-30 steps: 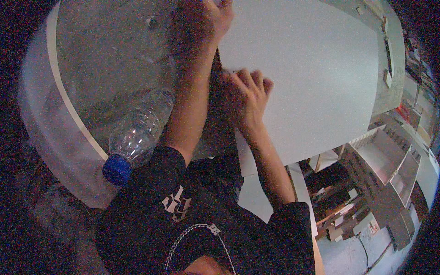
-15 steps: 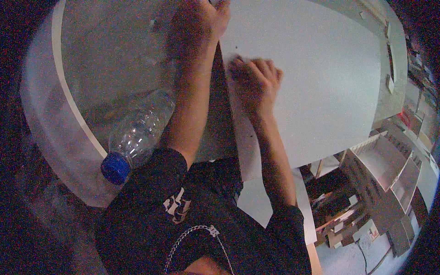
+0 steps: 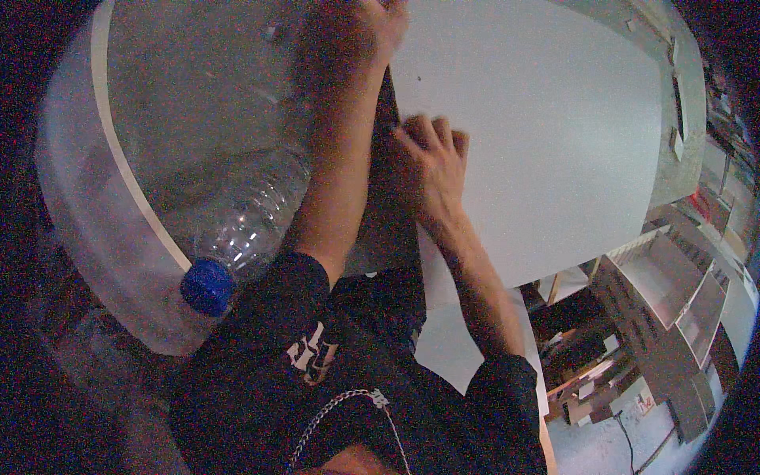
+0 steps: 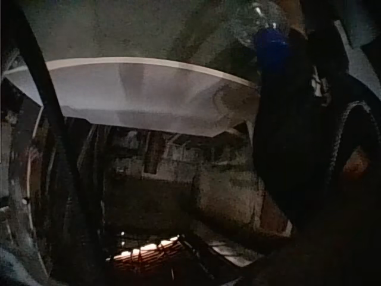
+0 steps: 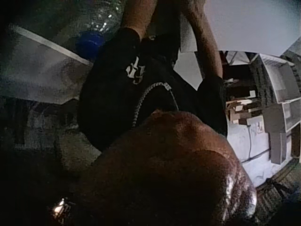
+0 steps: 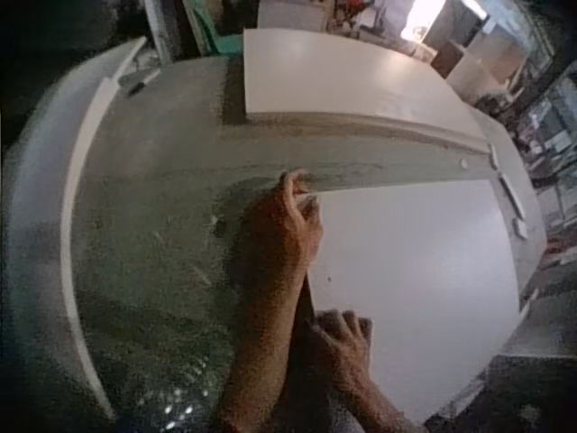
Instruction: The person sands the edge of a white wooden board with a piece of sandpaper.
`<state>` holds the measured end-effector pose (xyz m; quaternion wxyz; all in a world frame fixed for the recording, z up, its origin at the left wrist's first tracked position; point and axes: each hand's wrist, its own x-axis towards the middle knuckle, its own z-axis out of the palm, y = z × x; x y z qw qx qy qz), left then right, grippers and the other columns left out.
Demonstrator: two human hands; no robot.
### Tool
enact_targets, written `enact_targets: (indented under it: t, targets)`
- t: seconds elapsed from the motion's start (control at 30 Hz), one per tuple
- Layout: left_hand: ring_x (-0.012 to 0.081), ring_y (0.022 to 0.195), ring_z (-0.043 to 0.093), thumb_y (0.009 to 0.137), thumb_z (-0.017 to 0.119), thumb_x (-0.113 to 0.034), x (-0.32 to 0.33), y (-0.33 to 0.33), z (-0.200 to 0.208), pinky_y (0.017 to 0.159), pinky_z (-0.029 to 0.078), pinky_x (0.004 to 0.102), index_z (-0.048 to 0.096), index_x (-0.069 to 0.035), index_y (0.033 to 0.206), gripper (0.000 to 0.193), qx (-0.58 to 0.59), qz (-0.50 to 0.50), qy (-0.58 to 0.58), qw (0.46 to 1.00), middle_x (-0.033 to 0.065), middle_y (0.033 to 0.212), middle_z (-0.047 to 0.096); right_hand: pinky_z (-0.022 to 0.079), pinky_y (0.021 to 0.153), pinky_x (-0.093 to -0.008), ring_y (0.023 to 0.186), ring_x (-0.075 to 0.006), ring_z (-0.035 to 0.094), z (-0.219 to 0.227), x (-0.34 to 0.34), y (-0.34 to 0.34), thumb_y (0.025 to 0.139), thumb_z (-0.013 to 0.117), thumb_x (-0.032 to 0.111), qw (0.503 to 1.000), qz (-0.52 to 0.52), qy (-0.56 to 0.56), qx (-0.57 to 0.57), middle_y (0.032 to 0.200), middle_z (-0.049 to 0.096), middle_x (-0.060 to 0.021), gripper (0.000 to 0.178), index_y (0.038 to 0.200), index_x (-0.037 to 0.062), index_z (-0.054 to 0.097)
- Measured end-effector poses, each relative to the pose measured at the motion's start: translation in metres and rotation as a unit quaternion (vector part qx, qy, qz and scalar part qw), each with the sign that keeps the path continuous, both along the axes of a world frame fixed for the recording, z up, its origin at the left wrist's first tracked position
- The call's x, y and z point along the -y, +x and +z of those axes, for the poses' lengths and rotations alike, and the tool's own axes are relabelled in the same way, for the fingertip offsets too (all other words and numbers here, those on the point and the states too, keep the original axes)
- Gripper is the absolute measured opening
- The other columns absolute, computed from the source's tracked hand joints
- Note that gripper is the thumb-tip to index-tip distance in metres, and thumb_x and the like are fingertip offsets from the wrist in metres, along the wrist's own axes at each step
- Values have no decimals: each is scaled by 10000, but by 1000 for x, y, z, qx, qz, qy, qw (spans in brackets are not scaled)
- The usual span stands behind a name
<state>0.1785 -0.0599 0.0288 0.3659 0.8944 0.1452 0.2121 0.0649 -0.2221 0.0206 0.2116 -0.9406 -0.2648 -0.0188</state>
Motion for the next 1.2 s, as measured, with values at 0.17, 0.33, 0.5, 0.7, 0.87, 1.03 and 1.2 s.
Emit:
enact_targets:
  t: [0.17,0.33,0.5,0.7,0.87,1.03,1.2]
  targets:
    - [310,1008,692,900,730,-213,0,-1,-5,880,548,427,614,-61,1249,398,-4,8,21,1000,95,1091,732,415,829,-387,895,-240,619,3,8,7,766,769,64,988,-37,138,-56,908,651,-37,197,943,129,713]
    - [307,1016,693,902,728,-217,3,-1,-15,893,543,430,606,-84,1272,412,-4,1,-13,1000,94,1117,729,453,782,-372,831,-231,648,8,18,13,786,830,85,986,-82,130,-71,869,684,-52,195,940,105,711]
    - [307,1017,693,896,729,-213,1,1,-7,895,541,433,604,-80,1268,414,-18,13,15,1000,93,1121,728,433,787,-366,854,-230,646,-5,-1,26,810,808,122,984,-80,159,-23,890,694,-47,190,977,107,718]
    - [309,1017,692,893,731,-209,1,3,-13,886,541,438,607,-72,1258,409,6,9,2,1000,98,1115,728,372,806,-388,891,-242,577,-6,8,2,844,741,160,999,-30,43,-14,896,633,-33,107,943,134,708]
    - [310,1019,691,894,731,-204,12,6,-12,886,539,437,606,-70,1267,415,7,-3,-15,1000,103,1108,728,364,792,-392,891,-235,570,-4,1,21,845,732,155,998,-51,28,3,885,624,-21,73,902,134,691]
    - [317,1023,690,898,728,-203,2,7,-23,902,534,437,603,-63,1283,428,43,5,-3,999,121,1111,726,371,781,-393,872,-244,582,-3,7,-5,842,746,170,997,-43,57,-8,898,651,-23,80,893,132,697]
    - [322,1024,685,884,736,-202,4,5,-18,904,532,439,599,-63,1290,451,5,1,-3,1000,129,1116,724,391,833,-350,863,-216,614,3,-1,18,847,764,95,994,-66,85,-10,854,672,-11,56,866,121,718]
